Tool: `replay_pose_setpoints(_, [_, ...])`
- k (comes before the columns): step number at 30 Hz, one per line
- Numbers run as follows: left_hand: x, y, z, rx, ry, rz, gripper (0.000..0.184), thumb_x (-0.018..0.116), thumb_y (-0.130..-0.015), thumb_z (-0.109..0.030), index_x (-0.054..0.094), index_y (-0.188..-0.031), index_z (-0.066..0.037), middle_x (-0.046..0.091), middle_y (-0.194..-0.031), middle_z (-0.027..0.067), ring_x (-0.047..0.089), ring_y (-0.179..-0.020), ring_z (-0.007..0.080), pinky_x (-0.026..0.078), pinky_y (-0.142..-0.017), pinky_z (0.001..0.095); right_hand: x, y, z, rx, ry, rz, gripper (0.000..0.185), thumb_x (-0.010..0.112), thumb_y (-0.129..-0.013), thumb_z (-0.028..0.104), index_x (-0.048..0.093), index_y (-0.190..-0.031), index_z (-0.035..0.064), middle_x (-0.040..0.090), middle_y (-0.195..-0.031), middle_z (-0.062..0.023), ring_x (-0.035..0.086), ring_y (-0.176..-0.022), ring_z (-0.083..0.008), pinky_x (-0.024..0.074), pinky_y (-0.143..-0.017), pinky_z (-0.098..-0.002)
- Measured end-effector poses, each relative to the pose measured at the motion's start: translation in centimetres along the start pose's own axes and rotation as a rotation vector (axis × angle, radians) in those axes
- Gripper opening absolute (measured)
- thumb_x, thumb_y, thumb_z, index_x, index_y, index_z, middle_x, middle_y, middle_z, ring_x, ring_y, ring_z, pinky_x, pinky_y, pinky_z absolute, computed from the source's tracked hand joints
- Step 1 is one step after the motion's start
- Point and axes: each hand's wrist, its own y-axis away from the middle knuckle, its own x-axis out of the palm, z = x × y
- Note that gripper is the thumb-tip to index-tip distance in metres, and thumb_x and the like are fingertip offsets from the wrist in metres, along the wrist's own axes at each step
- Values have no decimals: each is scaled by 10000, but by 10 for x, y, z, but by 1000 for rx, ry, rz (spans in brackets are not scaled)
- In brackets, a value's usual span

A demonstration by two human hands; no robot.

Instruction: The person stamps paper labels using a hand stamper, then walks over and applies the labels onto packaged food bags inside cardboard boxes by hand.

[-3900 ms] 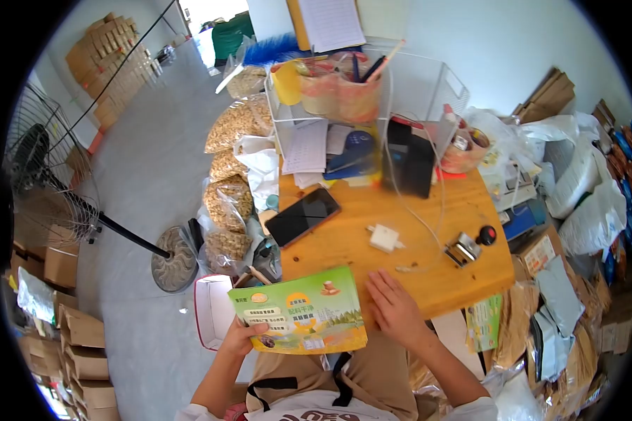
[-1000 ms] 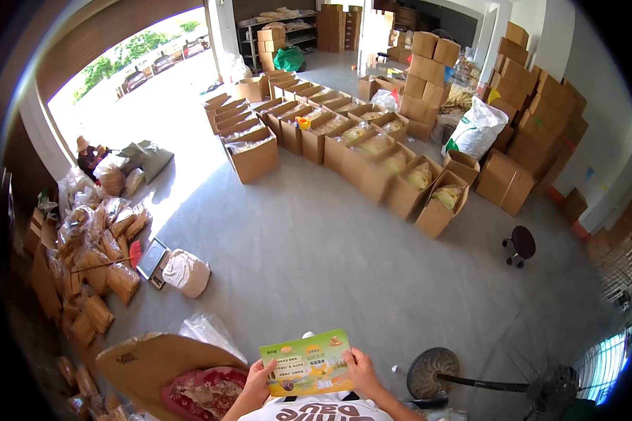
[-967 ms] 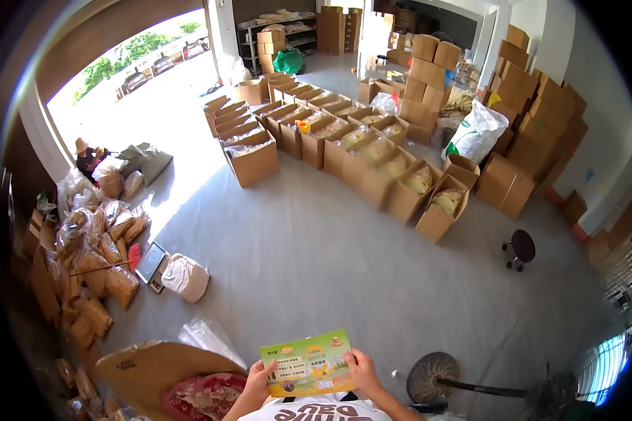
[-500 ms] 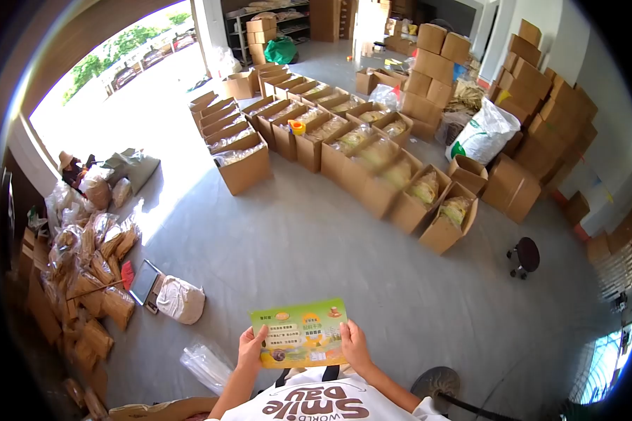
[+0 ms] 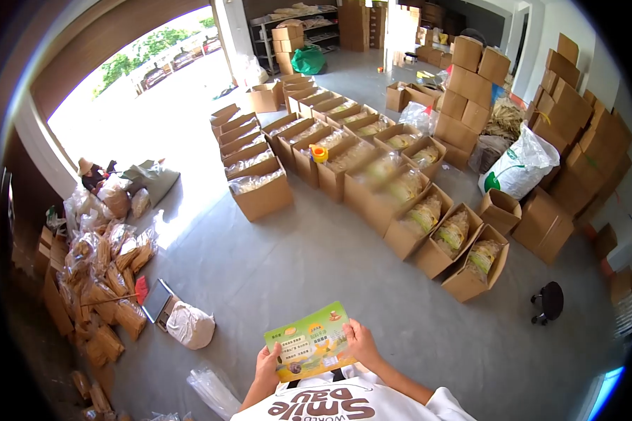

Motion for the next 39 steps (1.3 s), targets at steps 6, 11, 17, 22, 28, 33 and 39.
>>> replay_pose_setpoints(6, [60,-59,-28,-161,-229,257,122,557,-919,-131,582,-981,-29,658,-905,91,633,-772,166,526,-698,318,-27,4,-14,149,-84,-343,299,457,-950,258,494,-853,-22,491,-637,-188,445,-550,-296,396,-540,-377])
replay_pose_setpoints(11, [103,-105,-36,-418,-451,705,134,550,-908,-93,583,-1006,-8,656,-966,103,639,-843,191,524,-747,317,-1,62,-36,340,-191,-762,279,447,-968,226,509,-917,-42,471,-640,-78,404,-594,-136,386,-563,-321])
replay_pose_setpoints(17, [145,-128,-4,-852,-1064,928,176,567,-886,-65,566,-1052,-8,634,-1033,116,626,-925,209,523,-825,373,110,128,-49,527,-506,-1296,253,432,-972,208,498,-936,-34,490,-712,-68,421,-661,-132,401,-622,-301])
replay_pose_setpoints(22, [151,-123,44,-888,-1402,1141,202,580,-887,-82,563,-1069,5,643,-1016,115,635,-899,196,526,-813,355,184,154,-59,622,-662,-1613,233,435,-960,190,494,-935,-34,475,-725,-85,447,-687,-153,409,-659,-302])
replay_pose_setpoints(28, [133,-90,91,-791,-1485,1416,222,596,-882,-103,562,-1072,6,650,-1007,103,636,-894,192,526,-802,347,204,197,-52,692,-625,-1815,240,428,-966,190,540,-990,-22,476,-712,-1,426,-680,-83,392,-625,-266])
replay_pose_setpoints(33, [111,-35,111,-982,-1427,1295,277,599,-875,-89,541,-1132,-3,635,-1065,112,633,-928,210,523,-808,352,207,258,-47,568,-687,-1861,238,434,-967,198,538,-989,-15,473,-707,-14,431,-678,-92,387,-624,-260])
replay_pose_setpoints(39, [38,-16,132,-1070,-1336,1216,418,609,-841,-80,480,-1228,6,592,-1168,141,584,-1066,279,479,-912,432,229,328,-79,593,-647,-1741,218,447,-964,195,520,-1016,-4,480,-739,-49,440,-709,-112,386,-645,-263])
